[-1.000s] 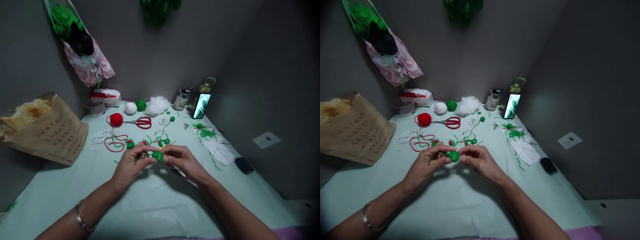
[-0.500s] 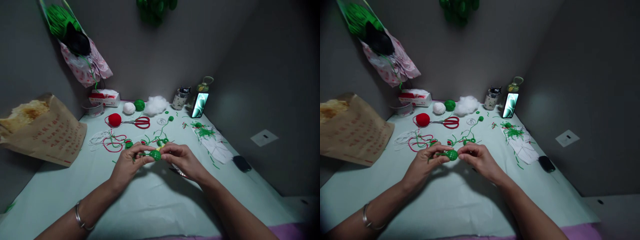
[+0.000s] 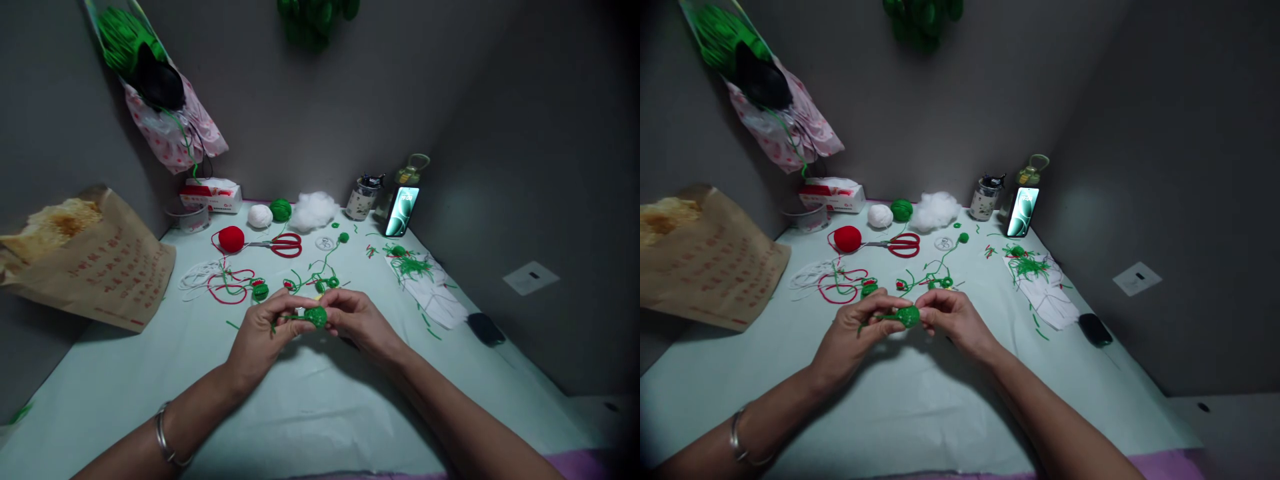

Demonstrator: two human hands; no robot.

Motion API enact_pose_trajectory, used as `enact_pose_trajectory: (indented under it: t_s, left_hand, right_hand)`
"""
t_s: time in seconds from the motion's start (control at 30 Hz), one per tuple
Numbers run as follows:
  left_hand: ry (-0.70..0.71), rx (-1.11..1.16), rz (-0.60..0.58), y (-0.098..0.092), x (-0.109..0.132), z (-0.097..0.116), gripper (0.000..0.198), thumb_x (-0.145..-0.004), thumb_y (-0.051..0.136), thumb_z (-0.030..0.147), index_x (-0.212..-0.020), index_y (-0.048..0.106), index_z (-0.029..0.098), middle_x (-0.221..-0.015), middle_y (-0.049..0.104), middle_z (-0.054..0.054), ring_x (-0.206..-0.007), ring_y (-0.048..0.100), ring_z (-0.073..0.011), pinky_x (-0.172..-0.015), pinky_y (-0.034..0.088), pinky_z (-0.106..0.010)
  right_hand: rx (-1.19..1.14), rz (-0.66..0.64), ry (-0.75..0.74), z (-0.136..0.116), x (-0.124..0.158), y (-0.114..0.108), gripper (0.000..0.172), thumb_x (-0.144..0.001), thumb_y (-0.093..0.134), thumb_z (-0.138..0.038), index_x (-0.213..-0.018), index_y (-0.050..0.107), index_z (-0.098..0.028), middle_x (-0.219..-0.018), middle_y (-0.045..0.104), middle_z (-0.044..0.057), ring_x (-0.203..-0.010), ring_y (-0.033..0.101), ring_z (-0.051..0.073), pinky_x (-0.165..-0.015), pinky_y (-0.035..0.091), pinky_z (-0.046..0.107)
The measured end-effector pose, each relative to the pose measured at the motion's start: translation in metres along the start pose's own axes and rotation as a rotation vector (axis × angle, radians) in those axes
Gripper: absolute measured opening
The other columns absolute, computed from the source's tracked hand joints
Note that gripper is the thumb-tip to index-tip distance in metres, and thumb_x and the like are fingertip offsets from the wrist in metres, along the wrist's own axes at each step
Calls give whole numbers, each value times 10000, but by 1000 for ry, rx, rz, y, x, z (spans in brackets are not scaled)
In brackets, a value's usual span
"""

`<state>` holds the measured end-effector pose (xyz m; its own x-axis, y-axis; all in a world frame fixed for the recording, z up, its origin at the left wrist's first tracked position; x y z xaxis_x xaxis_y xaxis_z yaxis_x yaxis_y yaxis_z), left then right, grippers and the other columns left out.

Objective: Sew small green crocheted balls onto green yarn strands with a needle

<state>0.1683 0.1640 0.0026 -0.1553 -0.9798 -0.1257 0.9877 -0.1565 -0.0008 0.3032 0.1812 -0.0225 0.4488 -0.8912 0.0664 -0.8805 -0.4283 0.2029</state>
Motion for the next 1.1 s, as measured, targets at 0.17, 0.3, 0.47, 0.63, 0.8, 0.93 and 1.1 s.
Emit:
enact_pose_trajectory:
  t_s: [0.17,0.3,0.47,0.63,0.8,0.93,1.1]
  left_hand:
    - [0,-9,-2,0,0,0,170,-744,795,244,-901,814,307,-721,502,20,-620,409,-127,-602,318,-295]
    - [-12,-9,6,-1,-1,-3,181,-756,786,254,-932,811,286,-770,562,5,-643,413,-134,-618,336,-295]
    - [-89,47,9,-2,-3,-11,196,-765,779,306,-952,793,247,-872,647,-26,-736,508,-161,-623,351,-292]
    - [-100,58,9,-2,-4,-11,189,-766,776,313,-942,790,245,-878,664,-25,-768,533,-165,-650,364,-295]
    - [-128,69,26,-3,-3,-12,187,-751,788,308,-930,790,255,-861,666,-16,-742,523,-155,-668,361,-304]
    - [-126,81,22,-3,-2,-11,191,-749,787,300,-936,792,260,-855,664,-12,-733,515,-148,-668,359,-302]
    - [-97,76,22,-4,-2,-8,189,-749,785,289,-935,792,255,-840,655,-3,-740,509,-139,-669,357,-288]
  right_hand:
    - [56,20,-39,-13,4,1,216,-799,781,-350,-822,683,-159,-681,582,-18,-571,501,82,-569,381,225]
    - [199,27,-70,-22,5,0,223,-829,746,-377,-834,690,-160,-729,580,-6,-617,505,97,-605,398,242]
    - [303,2,-131,-31,3,-1,191,-819,752,-360,-802,729,-171,-744,558,0,-670,488,110,-625,381,247]
    - [282,-15,-74,-24,4,-3,161,-827,745,-342,-854,749,-183,-755,558,-9,-658,459,101,-610,344,244]
    - [293,-26,-89,-22,4,-5,150,-847,728,-326,-909,779,-200,-789,564,-2,-698,457,109,-633,333,249]
    - [286,-65,-122,-25,3,-3,143,-865,709,-296,-951,796,-222,-784,548,-3,-709,457,111,-655,339,255]
    - [260,-82,-135,-26,2,-1,148,-864,711,-282,-972,803,-239,-780,544,1,-711,461,109,-649,346,249]
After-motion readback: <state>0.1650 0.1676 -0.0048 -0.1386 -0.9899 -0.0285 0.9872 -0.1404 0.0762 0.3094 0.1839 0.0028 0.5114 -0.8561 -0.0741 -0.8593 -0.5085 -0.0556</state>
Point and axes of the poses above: each hand's wrist, its own x-axis away from the middle knuckle, its own y-axis out of the palm, z = x × y, the point moved 10 cm from there along -x, towards the middle knuckle
